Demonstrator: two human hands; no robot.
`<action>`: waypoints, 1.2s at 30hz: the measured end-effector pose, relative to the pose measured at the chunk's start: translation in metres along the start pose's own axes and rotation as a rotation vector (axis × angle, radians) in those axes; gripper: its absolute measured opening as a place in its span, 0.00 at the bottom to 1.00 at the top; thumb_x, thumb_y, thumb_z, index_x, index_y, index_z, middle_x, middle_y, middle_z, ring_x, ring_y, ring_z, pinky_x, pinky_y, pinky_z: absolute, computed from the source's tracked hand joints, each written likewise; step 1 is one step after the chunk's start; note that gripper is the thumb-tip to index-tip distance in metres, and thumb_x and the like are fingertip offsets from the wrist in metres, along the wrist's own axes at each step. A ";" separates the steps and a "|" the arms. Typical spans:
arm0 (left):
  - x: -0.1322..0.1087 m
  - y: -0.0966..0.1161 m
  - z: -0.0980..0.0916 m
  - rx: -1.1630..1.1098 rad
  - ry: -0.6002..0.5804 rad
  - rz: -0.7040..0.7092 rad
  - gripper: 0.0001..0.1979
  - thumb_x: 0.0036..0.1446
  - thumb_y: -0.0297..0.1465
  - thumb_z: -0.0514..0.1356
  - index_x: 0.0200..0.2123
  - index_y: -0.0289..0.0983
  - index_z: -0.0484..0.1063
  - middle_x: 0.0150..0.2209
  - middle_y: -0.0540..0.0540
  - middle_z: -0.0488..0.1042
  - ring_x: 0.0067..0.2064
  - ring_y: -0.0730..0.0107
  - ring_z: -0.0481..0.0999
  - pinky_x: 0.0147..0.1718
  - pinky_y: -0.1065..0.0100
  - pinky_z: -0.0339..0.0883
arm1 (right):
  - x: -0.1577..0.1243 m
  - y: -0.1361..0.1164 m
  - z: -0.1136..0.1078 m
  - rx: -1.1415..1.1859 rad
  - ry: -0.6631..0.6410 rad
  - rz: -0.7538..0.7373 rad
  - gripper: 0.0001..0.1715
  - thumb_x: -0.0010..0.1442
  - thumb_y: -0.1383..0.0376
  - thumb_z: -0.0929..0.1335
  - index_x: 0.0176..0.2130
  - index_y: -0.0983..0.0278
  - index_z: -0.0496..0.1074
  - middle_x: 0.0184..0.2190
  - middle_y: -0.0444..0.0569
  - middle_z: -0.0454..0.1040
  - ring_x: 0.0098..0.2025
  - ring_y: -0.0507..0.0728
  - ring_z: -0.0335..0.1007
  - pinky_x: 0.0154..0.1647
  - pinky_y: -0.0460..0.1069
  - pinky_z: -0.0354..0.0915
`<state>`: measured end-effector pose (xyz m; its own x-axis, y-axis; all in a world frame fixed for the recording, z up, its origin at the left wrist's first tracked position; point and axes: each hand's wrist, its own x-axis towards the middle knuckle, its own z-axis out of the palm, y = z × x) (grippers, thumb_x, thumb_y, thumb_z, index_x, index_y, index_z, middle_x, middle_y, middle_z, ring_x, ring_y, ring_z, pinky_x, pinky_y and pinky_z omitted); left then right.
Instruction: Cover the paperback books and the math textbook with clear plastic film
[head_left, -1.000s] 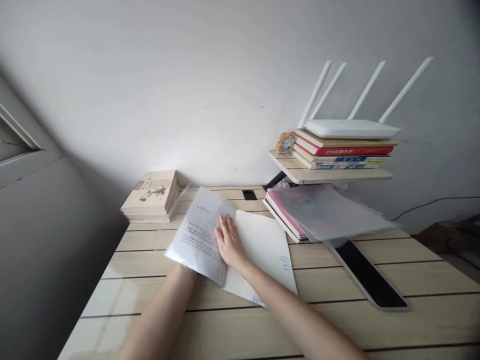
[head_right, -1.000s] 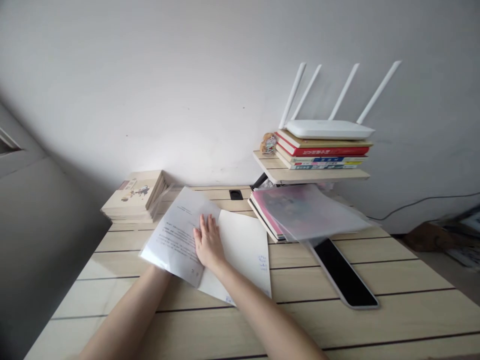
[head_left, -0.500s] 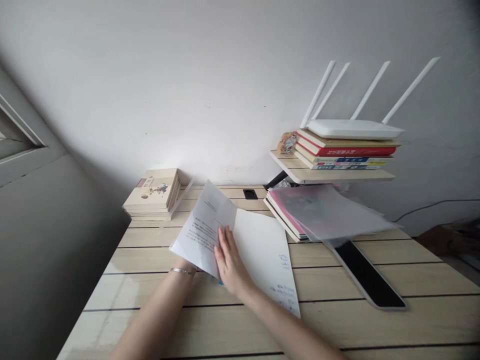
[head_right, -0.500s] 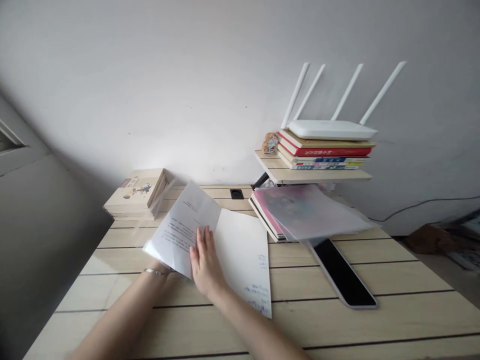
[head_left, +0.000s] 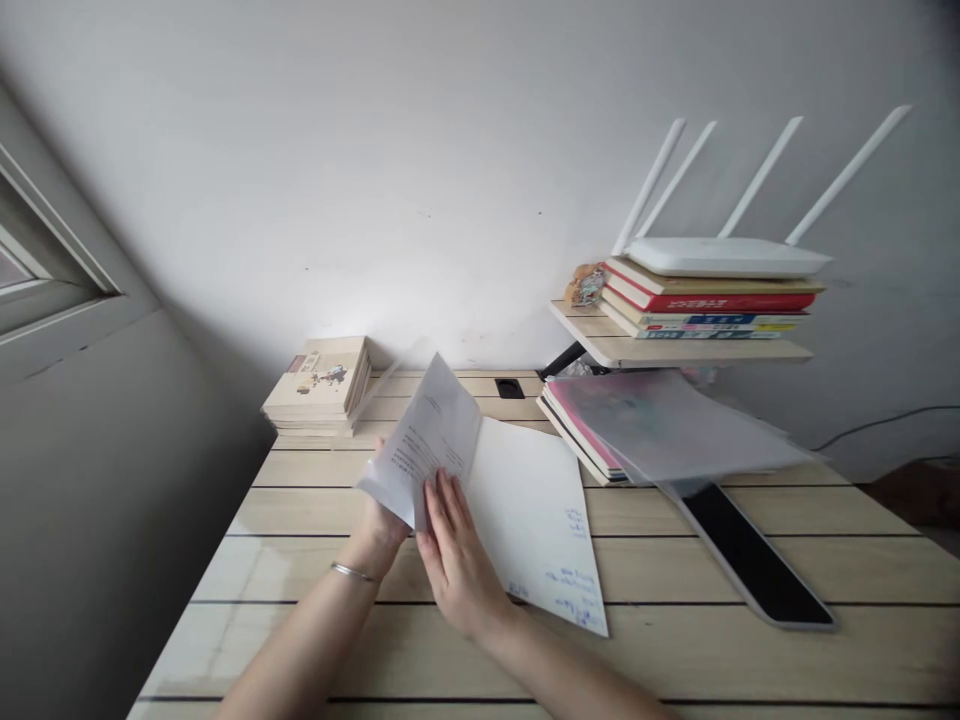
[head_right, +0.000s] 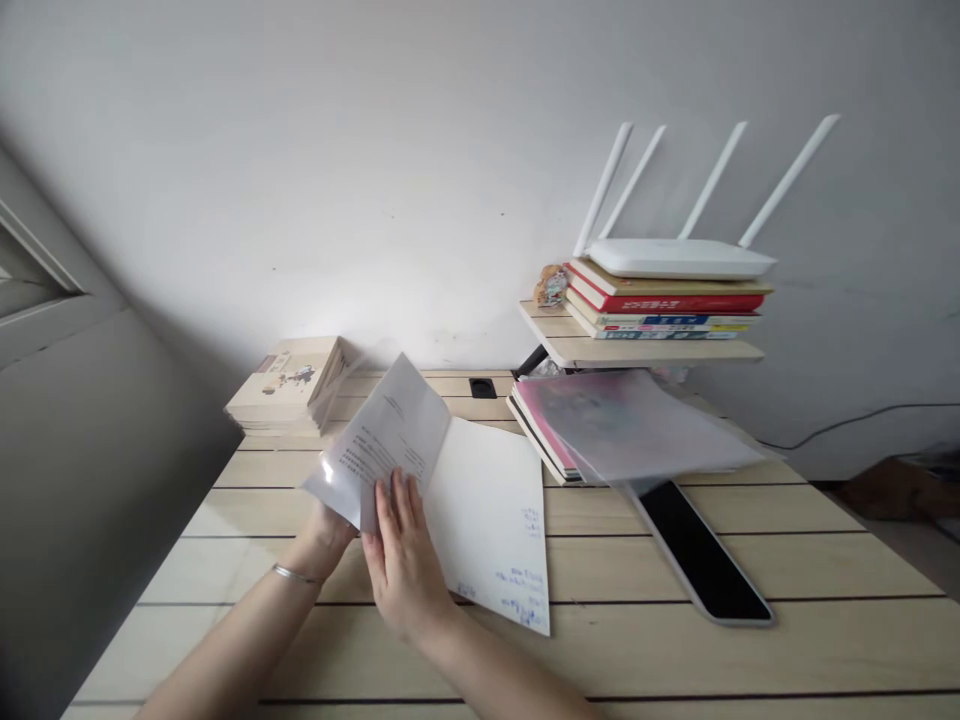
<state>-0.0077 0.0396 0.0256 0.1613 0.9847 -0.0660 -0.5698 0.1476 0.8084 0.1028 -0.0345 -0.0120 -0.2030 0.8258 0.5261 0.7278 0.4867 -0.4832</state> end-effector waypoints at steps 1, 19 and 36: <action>-0.005 0.008 -0.001 -0.043 0.001 -0.035 0.29 0.53 0.53 0.51 0.46 0.37 0.72 0.42 0.40 0.76 0.50 0.50 0.72 0.48 0.51 0.66 | -0.001 -0.001 -0.004 -0.027 0.019 -0.050 0.35 0.65 0.65 0.60 0.66 0.64 0.44 0.66 0.58 0.48 0.67 0.66 0.43 0.60 0.64 0.59; -0.083 -0.011 -0.010 0.281 0.173 0.176 0.35 0.52 0.32 0.62 0.61 0.40 0.53 0.49 0.40 0.75 0.52 0.61 0.73 0.53 0.59 0.62 | 0.008 -0.012 -0.012 -0.288 0.246 -0.420 0.16 0.59 0.74 0.65 0.47 0.70 0.72 0.37 0.55 0.77 0.39 0.59 0.73 0.43 0.55 0.71; -0.083 -0.011 -0.005 0.692 0.339 0.291 0.23 0.52 0.34 0.60 0.52 0.39 0.64 0.26 0.53 0.69 0.25 0.74 0.70 0.26 0.72 0.65 | 0.014 -0.021 -0.017 -0.336 0.252 -0.424 0.12 0.60 0.75 0.64 0.43 0.72 0.73 0.29 0.54 0.75 0.32 0.57 0.72 0.34 0.53 0.68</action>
<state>-0.0185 -0.0435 0.0191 -0.2319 0.9655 0.1184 0.0918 -0.0995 0.9908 0.0957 -0.0383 0.0170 -0.3893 0.4658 0.7947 0.7927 0.6088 0.0315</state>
